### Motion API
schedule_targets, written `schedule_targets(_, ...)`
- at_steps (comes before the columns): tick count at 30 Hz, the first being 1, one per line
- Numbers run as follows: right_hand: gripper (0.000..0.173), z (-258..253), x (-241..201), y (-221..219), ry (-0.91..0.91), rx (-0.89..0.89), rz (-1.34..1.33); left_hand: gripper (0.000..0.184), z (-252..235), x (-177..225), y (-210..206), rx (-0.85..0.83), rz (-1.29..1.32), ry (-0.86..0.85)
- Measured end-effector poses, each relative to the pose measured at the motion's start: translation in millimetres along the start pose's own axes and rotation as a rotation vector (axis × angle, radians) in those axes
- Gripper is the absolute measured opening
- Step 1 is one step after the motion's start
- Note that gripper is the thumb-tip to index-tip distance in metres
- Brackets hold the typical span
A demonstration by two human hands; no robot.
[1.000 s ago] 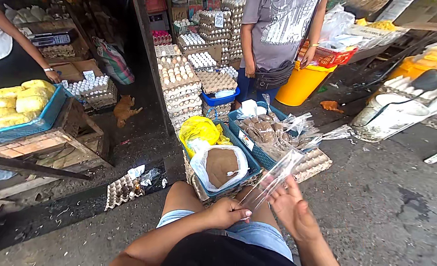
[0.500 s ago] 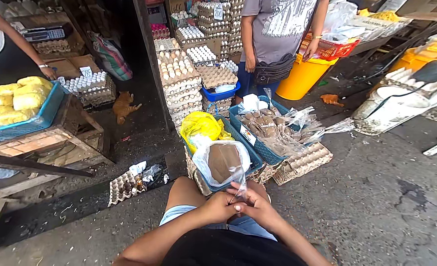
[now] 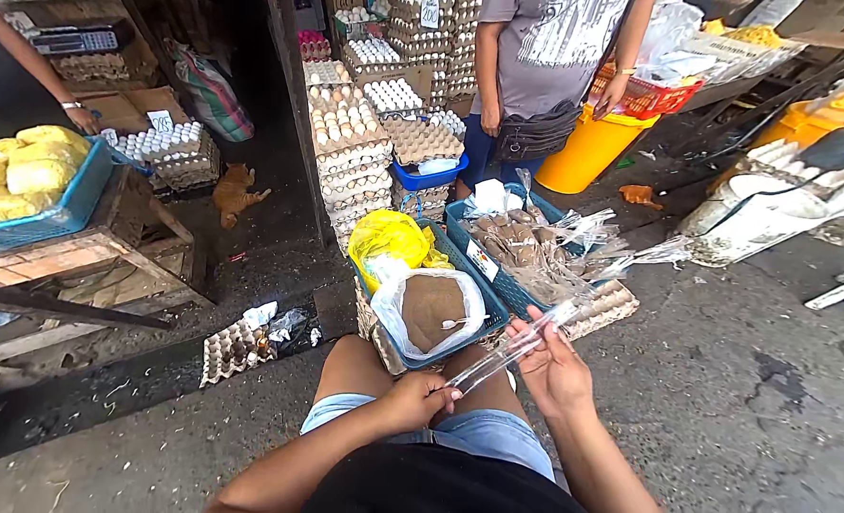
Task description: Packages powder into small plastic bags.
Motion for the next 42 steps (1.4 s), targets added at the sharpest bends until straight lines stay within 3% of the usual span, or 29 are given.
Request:
schedule_targets(4,0.051,28,67,-34,-0.116,-0.327,0.111,0.038,0,-3,4,0.113,0.1,0.005)
schedule_targets(6,0.029,38,75,-41,-0.109,-0.33,0.237,0.037,-1,6,5,0.131,0.088,-0.059)
schedule_targets(9,0.031,12,27,-27,0.011,-0.196,0.313,0.037,1,12,7,0.095,0.056,-0.08)
schedule_targets(13,0.034,-14,-49,8,0.191,-0.055,0.208,0.039,4,8,10,0.073,0.044,-0.091)
schedule_targets(16,0.035,-1,-48,10,0.196,-0.117,0.187,0.033,0,3,4,0.006,0.014,-0.013)
schedule_targets(18,0.028,15,-25,-5,0.172,-0.252,0.226,0.042,-4,5,0,-0.039,-0.007,0.056)
schedule_targets(22,0.029,32,0,-33,0.207,-0.474,0.356,0.033,-18,20,-5,-0.059,-0.099,-0.022)
schedule_targets(27,0.029,11,-62,-5,0.328,-0.251,0.285,0.028,-15,12,-15,-0.152,-0.094,0.012)
schedule_targets(29,0.027,12,-72,4,0.355,-0.247,0.296,0.028,-14,10,-20,-0.196,-0.09,-0.004)
schedule_targets(33,0.032,32,-30,-21,0.36,-0.497,0.492,0.052,-20,26,-25,-0.229,-0.03,-0.085)
schedule_targets(36,0.037,54,12,-51,0.335,-0.66,0.694,0.028,-28,36,-17,-0.012,0.067,-0.152)
schedule_targets(39,0.041,30,-7,-44,0.359,-0.544,0.736,0.033,-27,30,-9,-0.036,-0.029,-0.133)
schedule_targets(42,0.044,-4,-38,10,0.31,-0.294,0.607,0.033,-16,0,21,-0.051,-0.121,0.028)
Point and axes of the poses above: each hand's wrist, its own z-axis away from the middle knuckle, its own y-axis out of the back of the hand, x = y × z, the point moved 10 cm from there along -z, towards the middle knuckle, and after that the axes turned 4 degrees about z, right-handed, at the moved point
